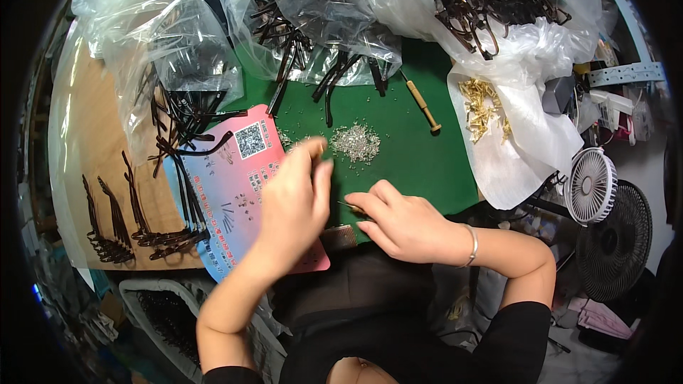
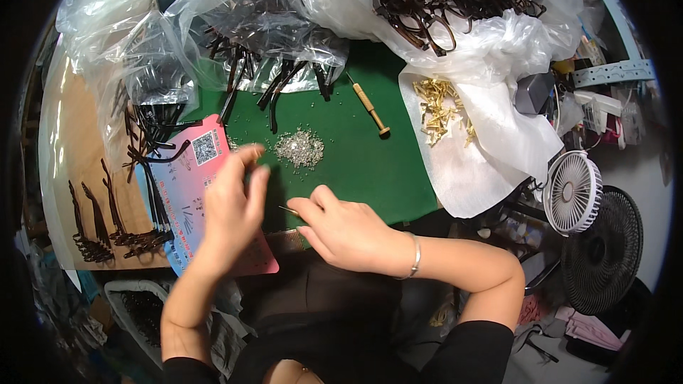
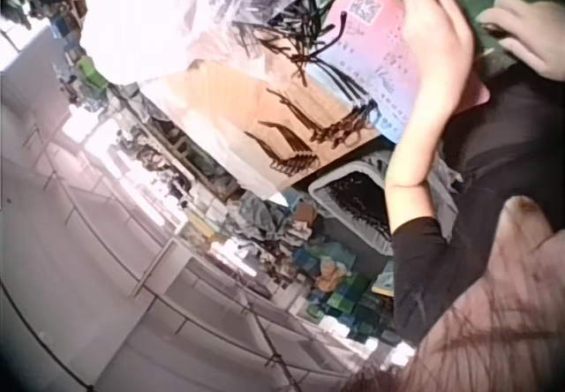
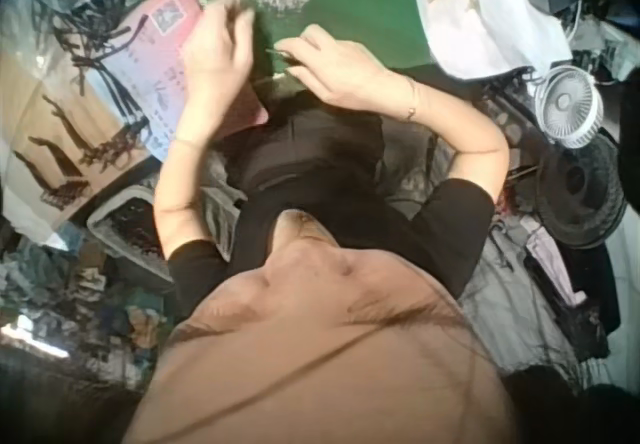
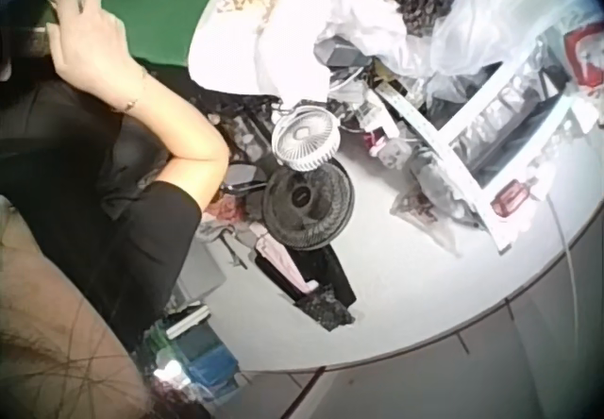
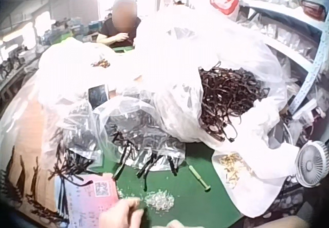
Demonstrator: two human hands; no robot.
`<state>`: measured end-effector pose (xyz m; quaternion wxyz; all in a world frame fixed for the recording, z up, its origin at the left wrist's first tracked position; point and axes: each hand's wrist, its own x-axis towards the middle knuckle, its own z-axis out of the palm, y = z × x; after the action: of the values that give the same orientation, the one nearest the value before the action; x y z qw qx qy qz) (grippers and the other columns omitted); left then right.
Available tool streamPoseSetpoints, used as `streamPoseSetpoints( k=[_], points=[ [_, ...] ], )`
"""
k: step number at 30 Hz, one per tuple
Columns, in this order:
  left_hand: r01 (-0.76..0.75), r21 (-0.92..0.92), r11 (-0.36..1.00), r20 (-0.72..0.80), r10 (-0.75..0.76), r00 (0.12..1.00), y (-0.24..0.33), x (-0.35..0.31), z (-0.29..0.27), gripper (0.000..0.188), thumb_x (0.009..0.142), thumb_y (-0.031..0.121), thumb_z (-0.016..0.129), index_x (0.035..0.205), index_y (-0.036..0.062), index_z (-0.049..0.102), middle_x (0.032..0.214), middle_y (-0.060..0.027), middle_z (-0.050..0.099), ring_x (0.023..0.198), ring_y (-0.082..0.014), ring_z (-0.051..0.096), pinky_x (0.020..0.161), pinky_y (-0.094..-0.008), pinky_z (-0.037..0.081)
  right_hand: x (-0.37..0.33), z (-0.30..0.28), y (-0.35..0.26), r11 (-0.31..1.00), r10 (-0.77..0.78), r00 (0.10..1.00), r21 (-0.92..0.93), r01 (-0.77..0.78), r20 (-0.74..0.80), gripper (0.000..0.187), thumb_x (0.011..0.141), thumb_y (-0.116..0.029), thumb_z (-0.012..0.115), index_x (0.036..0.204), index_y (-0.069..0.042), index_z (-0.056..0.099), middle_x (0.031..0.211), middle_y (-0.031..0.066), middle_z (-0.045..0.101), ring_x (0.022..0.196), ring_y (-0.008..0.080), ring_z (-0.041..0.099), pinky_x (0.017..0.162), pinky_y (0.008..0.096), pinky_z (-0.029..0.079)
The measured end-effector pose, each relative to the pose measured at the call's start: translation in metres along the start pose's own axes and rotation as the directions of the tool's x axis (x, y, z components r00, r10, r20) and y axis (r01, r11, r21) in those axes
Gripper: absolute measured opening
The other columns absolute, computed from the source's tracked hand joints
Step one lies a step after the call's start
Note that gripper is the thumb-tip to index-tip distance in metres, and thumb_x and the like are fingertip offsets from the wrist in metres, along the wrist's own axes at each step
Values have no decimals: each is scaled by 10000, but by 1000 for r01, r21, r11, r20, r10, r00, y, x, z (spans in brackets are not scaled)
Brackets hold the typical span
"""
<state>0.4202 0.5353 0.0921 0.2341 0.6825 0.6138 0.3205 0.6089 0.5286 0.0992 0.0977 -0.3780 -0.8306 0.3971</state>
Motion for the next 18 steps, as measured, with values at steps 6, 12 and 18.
streamPoseSetpoints(
  k=[6, 12, 18],
  points=[
    [77, 429, 900, 51, -109, 993, -23, 101, 18, 244, 819, 222, 627, 870, 5, 528, 862, -194, 597, 788, -378, 596, 681, -455, 471, -6, -7, 6, 999, -4, 999, 41, 3, 32, 319, 881, -191, 534, 1162, -53, 472, 941, 152, 482, 726, 326, 594, 635, 416, 507],
    [17, 450, 893, 33, -35, 999, -15, 102, -22, 207, 827, 186, 585, 841, -13, 527, 743, -228, 626, 747, -396, 621, 678, -471, 487, -14, -22, 14, 986, 61, 994, 149, -74, 87, 331, 893, -213, 525, 1165, -32, 475, 979, 163, 507, 814, 343, 591, 733, 396, 506],
    [188, -234, 954, -185, -233, 955, -29, 46, -84, 118, 872, 102, 603, 890, -12, 577, 769, 3, 576, 661, -64, 504, 605, -205, 409, -41, -70, 32, 827, 484, 873, 360, -432, -64, 262, 848, -143, 510, 1068, -3, 534, 961, 177, 592, 824, 266, 605, 747, 345, 478]
  ],
)
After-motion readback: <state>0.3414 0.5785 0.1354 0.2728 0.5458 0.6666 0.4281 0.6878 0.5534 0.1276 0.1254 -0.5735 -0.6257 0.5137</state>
